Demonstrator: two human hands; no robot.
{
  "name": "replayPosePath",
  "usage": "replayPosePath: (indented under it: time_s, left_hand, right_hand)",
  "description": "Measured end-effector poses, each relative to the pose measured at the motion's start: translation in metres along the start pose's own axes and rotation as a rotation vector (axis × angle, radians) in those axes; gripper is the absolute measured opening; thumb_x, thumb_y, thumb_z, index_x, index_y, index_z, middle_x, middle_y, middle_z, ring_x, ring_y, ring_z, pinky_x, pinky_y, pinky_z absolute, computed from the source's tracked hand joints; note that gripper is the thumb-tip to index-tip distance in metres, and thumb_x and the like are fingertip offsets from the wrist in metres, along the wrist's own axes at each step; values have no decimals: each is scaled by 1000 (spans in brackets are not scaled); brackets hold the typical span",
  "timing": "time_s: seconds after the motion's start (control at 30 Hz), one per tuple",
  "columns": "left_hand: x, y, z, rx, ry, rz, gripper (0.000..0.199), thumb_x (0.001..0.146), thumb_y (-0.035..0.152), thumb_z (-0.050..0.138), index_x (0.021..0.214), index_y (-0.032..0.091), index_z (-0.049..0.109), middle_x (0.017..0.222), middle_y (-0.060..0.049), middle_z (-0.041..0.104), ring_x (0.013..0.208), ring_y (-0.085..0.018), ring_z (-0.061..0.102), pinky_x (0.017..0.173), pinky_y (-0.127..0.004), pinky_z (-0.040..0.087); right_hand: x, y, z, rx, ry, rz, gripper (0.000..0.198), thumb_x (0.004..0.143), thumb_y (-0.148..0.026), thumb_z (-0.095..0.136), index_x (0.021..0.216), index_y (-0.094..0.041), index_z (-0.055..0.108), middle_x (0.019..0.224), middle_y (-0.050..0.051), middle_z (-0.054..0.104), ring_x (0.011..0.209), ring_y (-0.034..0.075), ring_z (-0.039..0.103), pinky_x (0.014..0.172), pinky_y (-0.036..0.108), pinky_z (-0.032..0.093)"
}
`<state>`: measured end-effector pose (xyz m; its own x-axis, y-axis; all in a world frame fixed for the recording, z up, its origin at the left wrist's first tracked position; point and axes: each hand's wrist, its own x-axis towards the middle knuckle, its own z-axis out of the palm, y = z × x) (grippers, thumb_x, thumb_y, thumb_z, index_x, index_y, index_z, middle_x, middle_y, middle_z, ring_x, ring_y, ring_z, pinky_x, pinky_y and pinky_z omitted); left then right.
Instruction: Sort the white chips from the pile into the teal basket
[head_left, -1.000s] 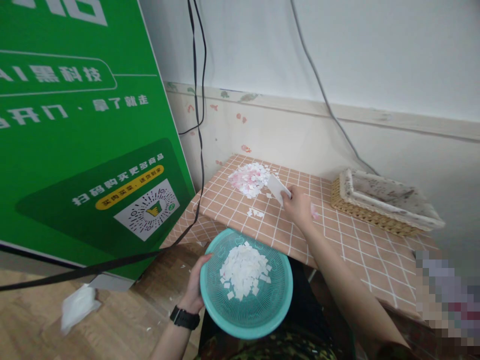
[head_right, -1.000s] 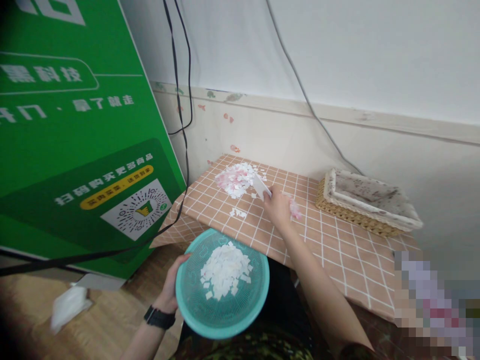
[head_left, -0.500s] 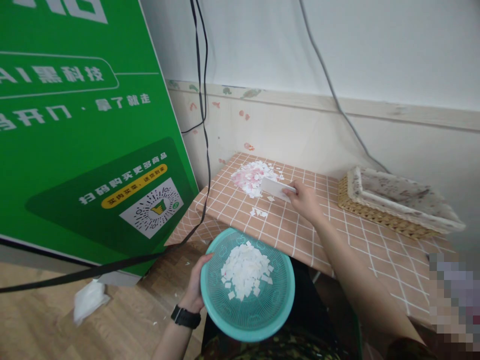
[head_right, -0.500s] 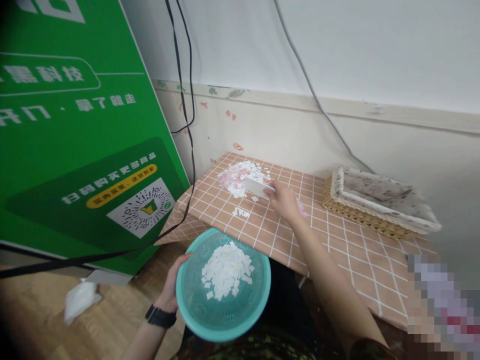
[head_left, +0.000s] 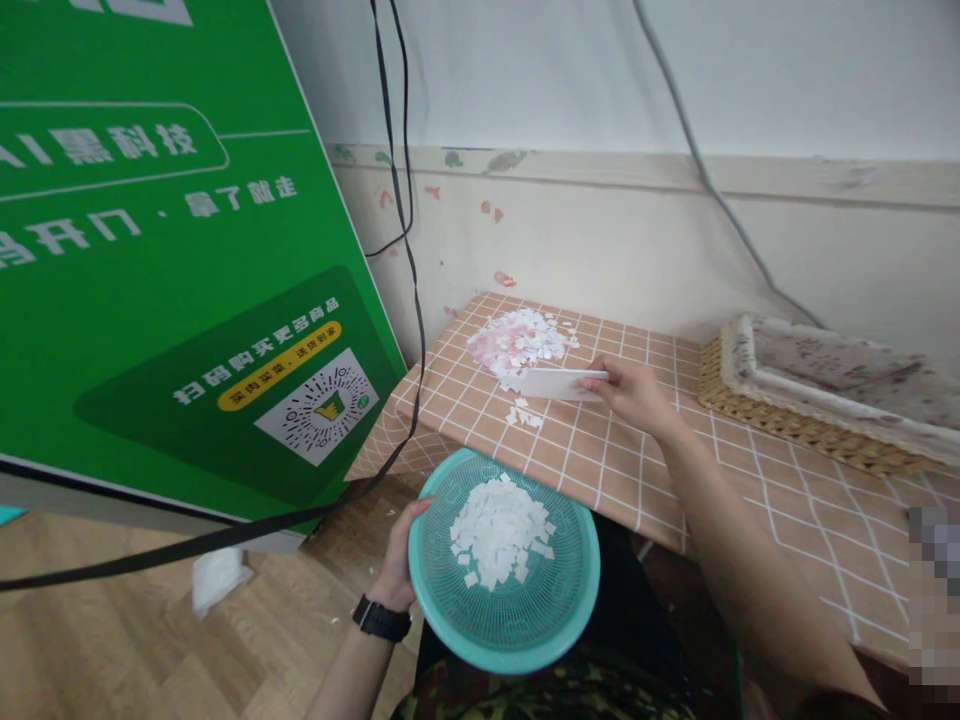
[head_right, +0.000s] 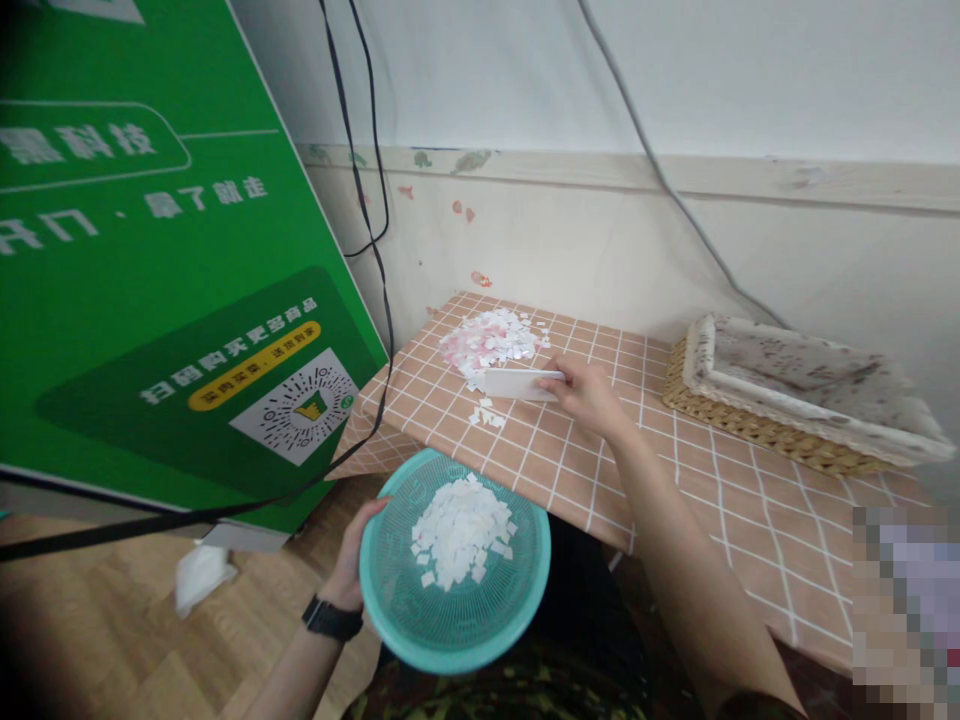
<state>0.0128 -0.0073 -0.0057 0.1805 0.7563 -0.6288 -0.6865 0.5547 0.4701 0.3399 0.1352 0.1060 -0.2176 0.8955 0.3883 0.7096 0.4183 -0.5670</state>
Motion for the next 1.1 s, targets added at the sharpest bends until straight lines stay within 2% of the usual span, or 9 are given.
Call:
replayPosePath:
  time_s: [0.1,0.2,0.33,0.43,0.63,0.73,0.83,0.97,1.1]
  left_hand:
    - [2,-1,-1,2,-15,6,20,76,28,60,81,11,67,71,-8,73,61,-20,66,63,-32,54]
    - [4,-2,0,19,-17,-2,23,76,29,59,85,9,67,74,-10,73,64,-21,67,66,-34,53]
    - [6,-5,2,18,-30,-11,22,76,29,59,83,10,66,71,-9,73,63,-21,67,65,-33,53]
    - [9,-10,3,30,-48,-35,24,76,31,59,85,9,66,73,-10,73,64,-21,67,66,-33,53]
    - [16,-20,6,32,-54,-15,19,75,29,61,80,11,66,70,-8,73,62,-19,66,65,-31,52]
    - [19,-25,11,42,-29,5,16,74,27,62,74,11,65,63,-5,71,54,-16,63,58,-27,51]
    - [22,-30,16,47,-30,-45,19,74,29,62,75,10,66,61,-6,70,53,-16,63,58,-27,50]
    - [28,-42,17,29,-67,-67,21,74,30,61,79,10,67,67,-7,72,58,-17,64,62,-28,51]
    - [38,-56,13,20,-56,-81,22,75,32,60,80,11,66,67,-7,72,59,-17,64,64,-29,51]
  right_hand:
    - [0,1,-2,30,34,19,20,79,-37,55,71,-19,55,60,-1,54,56,13,47,55,25,33]
    - [2,2,7,10,76,18,20,81,-38,53,73,-19,56,62,0,55,58,14,48,56,26,33]
    - [3,1,15,-17,30,8,19,82,-36,51,74,-20,56,65,0,57,60,14,49,58,27,34]
    - [3,4,7,16,-7,-6,18,81,-35,52,74,-19,56,66,1,57,61,14,50,58,26,35]
    - [4,9,2,21,88,23,18,80,-35,53,77,-18,58,64,1,56,59,14,50,56,26,34]
    - [3,10,1,35,30,25,21,79,-38,54,74,-18,57,63,1,55,59,14,49,55,26,35]
    - [-1,11,-7,87,-9,120,25,76,-42,57,73,-18,57,57,0,52,52,13,47,49,25,34]
    - [-4,16,-16,182,86,214,28,73,-45,60,77,-17,60,59,1,55,50,14,50,45,25,37]
    - [-4,25,-12,107,184,264,31,73,-47,59,81,-17,62,61,2,58,49,15,52,43,25,37]
